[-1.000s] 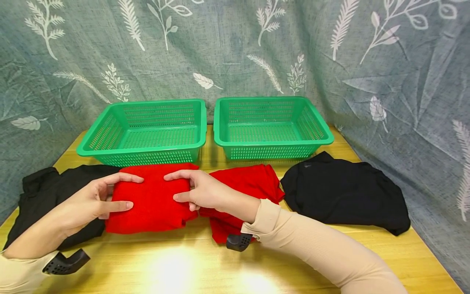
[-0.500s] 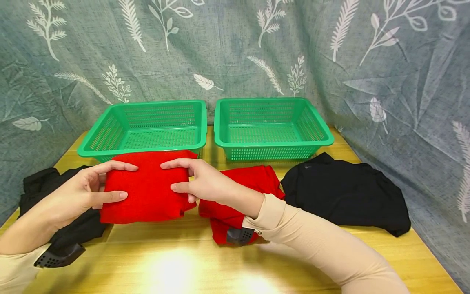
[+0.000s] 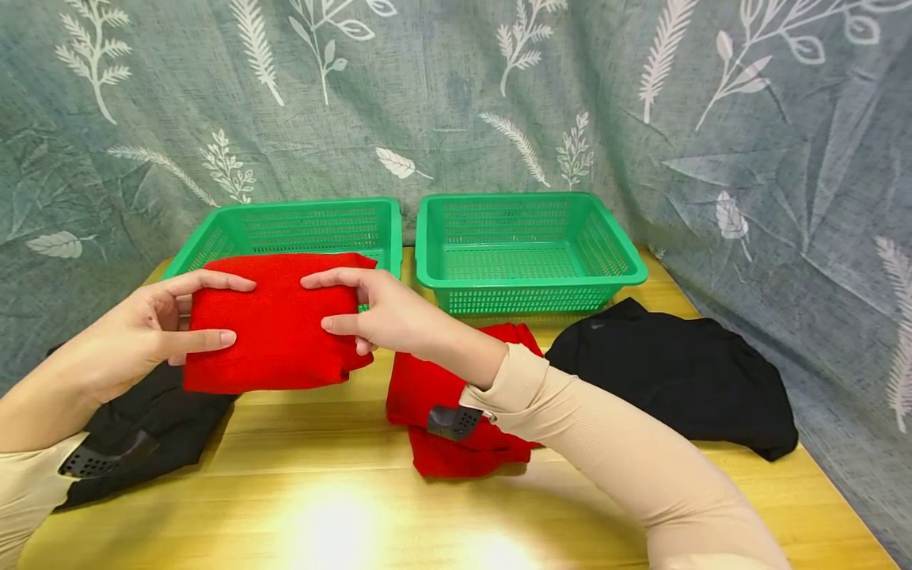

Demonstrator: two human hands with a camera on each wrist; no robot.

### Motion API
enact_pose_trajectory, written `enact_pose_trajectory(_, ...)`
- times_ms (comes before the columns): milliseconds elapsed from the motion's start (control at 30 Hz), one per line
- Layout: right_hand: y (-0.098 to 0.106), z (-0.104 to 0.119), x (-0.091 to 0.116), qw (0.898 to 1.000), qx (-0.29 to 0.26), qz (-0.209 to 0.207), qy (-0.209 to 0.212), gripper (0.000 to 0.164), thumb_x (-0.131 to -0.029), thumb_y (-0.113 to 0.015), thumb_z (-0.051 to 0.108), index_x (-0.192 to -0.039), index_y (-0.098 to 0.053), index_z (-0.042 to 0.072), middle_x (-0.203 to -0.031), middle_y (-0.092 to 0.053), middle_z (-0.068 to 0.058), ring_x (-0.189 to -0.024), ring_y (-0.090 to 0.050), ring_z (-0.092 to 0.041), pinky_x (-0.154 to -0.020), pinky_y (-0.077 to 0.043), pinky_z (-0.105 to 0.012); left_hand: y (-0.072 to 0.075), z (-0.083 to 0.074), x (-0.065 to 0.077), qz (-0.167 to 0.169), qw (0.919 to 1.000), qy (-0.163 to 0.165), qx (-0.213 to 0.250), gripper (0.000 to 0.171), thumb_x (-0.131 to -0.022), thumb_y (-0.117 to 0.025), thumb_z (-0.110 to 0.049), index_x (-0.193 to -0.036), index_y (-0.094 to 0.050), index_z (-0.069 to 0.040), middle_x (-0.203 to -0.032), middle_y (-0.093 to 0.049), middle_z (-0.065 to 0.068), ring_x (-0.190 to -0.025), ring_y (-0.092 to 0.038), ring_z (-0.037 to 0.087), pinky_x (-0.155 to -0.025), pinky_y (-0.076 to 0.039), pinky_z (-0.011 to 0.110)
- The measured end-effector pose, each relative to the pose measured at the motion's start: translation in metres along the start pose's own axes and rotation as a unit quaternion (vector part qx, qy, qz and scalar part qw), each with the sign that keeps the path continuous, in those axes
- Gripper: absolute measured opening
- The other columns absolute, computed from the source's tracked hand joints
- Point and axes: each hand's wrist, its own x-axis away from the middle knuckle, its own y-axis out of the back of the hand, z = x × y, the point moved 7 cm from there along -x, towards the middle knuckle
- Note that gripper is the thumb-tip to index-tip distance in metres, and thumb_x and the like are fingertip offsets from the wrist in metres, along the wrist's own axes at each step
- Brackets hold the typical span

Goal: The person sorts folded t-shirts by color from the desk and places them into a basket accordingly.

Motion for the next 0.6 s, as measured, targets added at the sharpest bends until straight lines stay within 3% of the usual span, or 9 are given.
enact_pose_trajectory(200, 0.012, 0.012, -0.022, 1.0, 0.01, -0.01, 0.009, 0.049, -0.104, -0.073, 0.014, -0.149, -0.063, 0.031, -0.099, -0.059, -0.006, -0.055, -0.05, -0.021, -0.059, -0.044, -0.026, 0.019, -0.008, -0.018, -0.011, 0.9997, 0.008, -0.02, 0.055, -0.102, -0.075, -0.013, -0.15, -0.054, -0.028, -0.128, -0.066, 0.001, -0.104, -0.076, 0.022, -0.082, -0.066, 0.042)
enact_pose_trajectory(433, 0.026, 0.017, -0.051, 1.0, 0.002, -0.015, 0.007, 0.048, -0.104, -0.071, 0.013, -0.149, -0.062, 0.029, -0.069, -0.045, 0.001, -0.056, -0.048, -0.019, -0.061, -0.043, -0.026, 0.039, -0.01, -0.045, -0.019, 0.9994, 0.029, -0.006, 0.055, -0.103, -0.072, -0.013, -0.153, -0.052, -0.028, -0.132, -0.062, -0.001, -0.111, -0.072, 0.021, -0.088, -0.065, 0.041)
enact_pose_trajectory(600, 0.033, 0.014, -0.072, 1.0, -0.003, -0.023, -0.004, 0.047, -0.104, -0.07, 0.012, -0.148, -0.063, 0.026, -0.06, -0.04, 0.003, -0.055, -0.047, -0.019, -0.061, -0.042, -0.026, 0.049, -0.006, -0.064, -0.024, 0.9982, 0.054, 0.006, 0.054, -0.105, -0.07, -0.014, -0.153, -0.05, -0.028, -0.138, -0.056, 0.002, -0.112, -0.071, 0.023, -0.09, -0.065, 0.039)
